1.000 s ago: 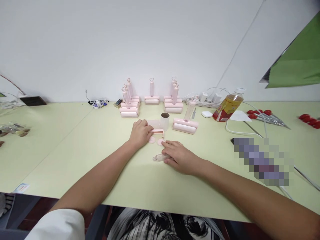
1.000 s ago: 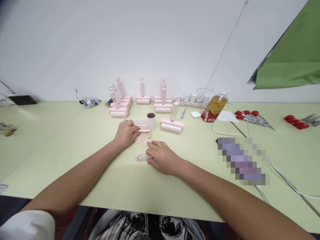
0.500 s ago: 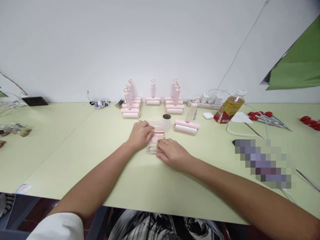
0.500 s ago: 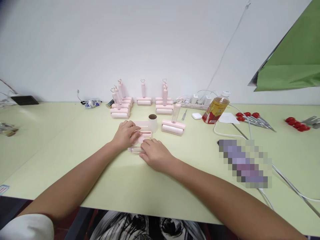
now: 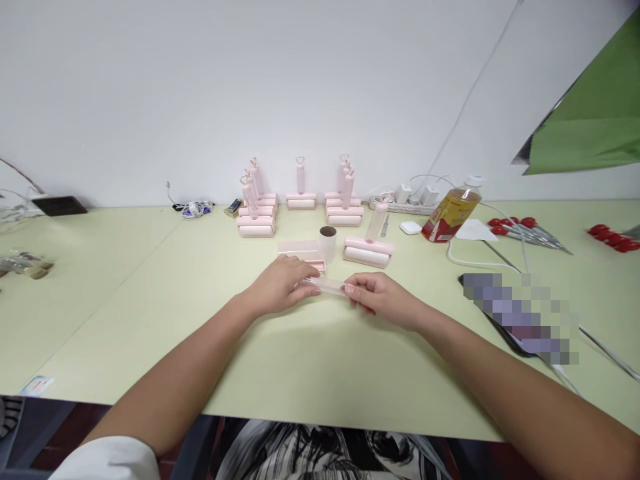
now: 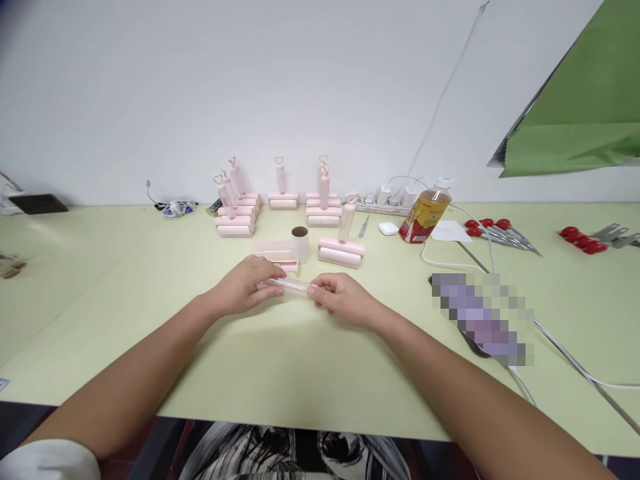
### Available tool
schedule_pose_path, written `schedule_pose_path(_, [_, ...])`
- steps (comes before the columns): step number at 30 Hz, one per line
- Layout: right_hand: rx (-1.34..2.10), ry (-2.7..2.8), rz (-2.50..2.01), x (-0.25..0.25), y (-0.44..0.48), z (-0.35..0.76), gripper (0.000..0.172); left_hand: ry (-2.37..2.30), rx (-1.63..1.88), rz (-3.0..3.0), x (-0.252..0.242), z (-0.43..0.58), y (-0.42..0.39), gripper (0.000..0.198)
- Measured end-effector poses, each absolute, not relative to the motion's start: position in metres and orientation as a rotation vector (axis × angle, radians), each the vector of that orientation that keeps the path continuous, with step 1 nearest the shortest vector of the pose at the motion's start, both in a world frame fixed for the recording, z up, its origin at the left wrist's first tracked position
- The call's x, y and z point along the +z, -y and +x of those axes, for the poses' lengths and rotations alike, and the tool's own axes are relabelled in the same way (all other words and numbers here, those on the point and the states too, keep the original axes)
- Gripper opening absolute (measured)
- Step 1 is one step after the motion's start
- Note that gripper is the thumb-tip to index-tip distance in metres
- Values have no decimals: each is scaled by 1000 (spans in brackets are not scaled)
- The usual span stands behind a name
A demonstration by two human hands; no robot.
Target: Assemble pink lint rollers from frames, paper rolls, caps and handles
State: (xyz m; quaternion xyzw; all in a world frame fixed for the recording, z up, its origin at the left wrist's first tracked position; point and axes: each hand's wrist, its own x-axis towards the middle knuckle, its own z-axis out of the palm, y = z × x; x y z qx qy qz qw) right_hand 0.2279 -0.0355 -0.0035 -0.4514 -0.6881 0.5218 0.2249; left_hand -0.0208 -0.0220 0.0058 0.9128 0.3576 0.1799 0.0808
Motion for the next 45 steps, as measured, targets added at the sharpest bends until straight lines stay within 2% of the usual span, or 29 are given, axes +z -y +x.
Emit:
schedule_pose_path(4, [1678, 1618, -1308, -11, 37, 221, 41, -1234, 378, 2841, 9, -13, 25, 27])
schedule_pose_path(9, [1750, 1565, -1229, -16, 46, 208, 36, -1249, 228, 2926, 3, 20, 48, 29])
schedule_pose_path(14, [1878, 1532, -1259, -12, 42, 219, 40, -1304, 184, 2838, -5, 25, 55, 35])
schedule_pose_path(18, [2031, 1401, -1127, -10, 39, 223, 37, -1299, 244, 2725, -6, 23, 54, 34])
schedule_pose_path(23, [2056, 1288, -1042, -8, 38, 219, 35, -1267, 428, 2423, -6, 26, 49, 36])
schedule_pose_path(28, [1812, 1235, -950, 2, 34, 230, 36, -1408, 846, 2003, 2, 10, 36, 37])
schedule_pose_path(32, [1401, 1476, -1246, 2, 27, 233, 34, -1487, 1111, 1827, 15, -14, 25, 25])
schedule_pose_path(37, [1049, 1757, -1516, -11, 4, 221, 28, -1554, 1182, 1704, 10, -32, 9, 8])
schedule_pose_path(45, [865, 1996, -1591, -24, -28, 196, 18, -1679, 1013, 1920, -5, -36, 1, 37])
